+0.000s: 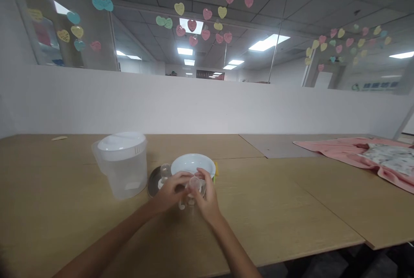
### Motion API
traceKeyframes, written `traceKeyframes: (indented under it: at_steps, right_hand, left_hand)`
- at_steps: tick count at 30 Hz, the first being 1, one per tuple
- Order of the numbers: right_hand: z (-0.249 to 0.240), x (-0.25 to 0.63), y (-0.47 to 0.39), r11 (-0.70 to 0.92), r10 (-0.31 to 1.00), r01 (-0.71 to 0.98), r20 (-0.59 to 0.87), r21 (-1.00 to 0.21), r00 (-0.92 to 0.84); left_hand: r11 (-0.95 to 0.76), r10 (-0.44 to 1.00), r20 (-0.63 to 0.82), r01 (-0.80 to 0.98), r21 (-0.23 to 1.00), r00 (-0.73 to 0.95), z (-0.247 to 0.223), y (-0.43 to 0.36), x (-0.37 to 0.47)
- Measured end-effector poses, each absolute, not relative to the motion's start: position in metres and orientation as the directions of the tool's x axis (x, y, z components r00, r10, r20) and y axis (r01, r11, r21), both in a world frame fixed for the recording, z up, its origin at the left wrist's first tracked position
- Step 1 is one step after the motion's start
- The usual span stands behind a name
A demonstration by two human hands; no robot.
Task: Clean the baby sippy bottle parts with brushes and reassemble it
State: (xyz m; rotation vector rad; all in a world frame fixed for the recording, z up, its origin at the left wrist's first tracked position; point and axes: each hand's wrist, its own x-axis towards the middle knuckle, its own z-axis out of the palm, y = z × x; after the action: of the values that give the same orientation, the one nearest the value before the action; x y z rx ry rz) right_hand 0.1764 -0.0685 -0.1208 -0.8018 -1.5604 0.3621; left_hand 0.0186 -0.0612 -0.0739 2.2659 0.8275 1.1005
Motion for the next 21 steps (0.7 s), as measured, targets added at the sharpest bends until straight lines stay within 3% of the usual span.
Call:
traceKeyframes:
  at_steps: [4,7,11,18,21]
  right_hand:
    - [-0.126,0.164,-0.069,0.723,0.59,0.467,0.806,-0.51,-0.033]
    - [-0.128,0.159,-0.069,0.714,0.538,0.561,0.841,-0.42,-0.055]
    - [-0.13,0.158,-0.074,0.702,0.468,0.622,0.883,-0.347,-0.036]
    - [-0.132,0.156,-0.081,0.676,0.362,0.694,0.932,-0.246,-0.023]
    - [-0.13,0.16,-0.081,0.673,0.287,0.707,0.958,-0.218,0.023]
  left_hand:
    - [-0.717,0.697,0.592,0.413,0.562,0.404,-0.094,-0.055,-0.008]
    - [-0.649,0.713,0.636,0.621,0.439,0.295,-0.109,-0.039,-0.037]
    - [-0.516,0.767,0.558,0.822,0.242,0.317,-0.127,-0.021,-0.063]
    - [-0.452,0.805,0.541,0.844,0.289,0.245,-0.129,-0.02,-0.061]
    - [-0.461,0.766,0.614,0.828,0.318,0.19,-0.108,-0.038,-0.053]
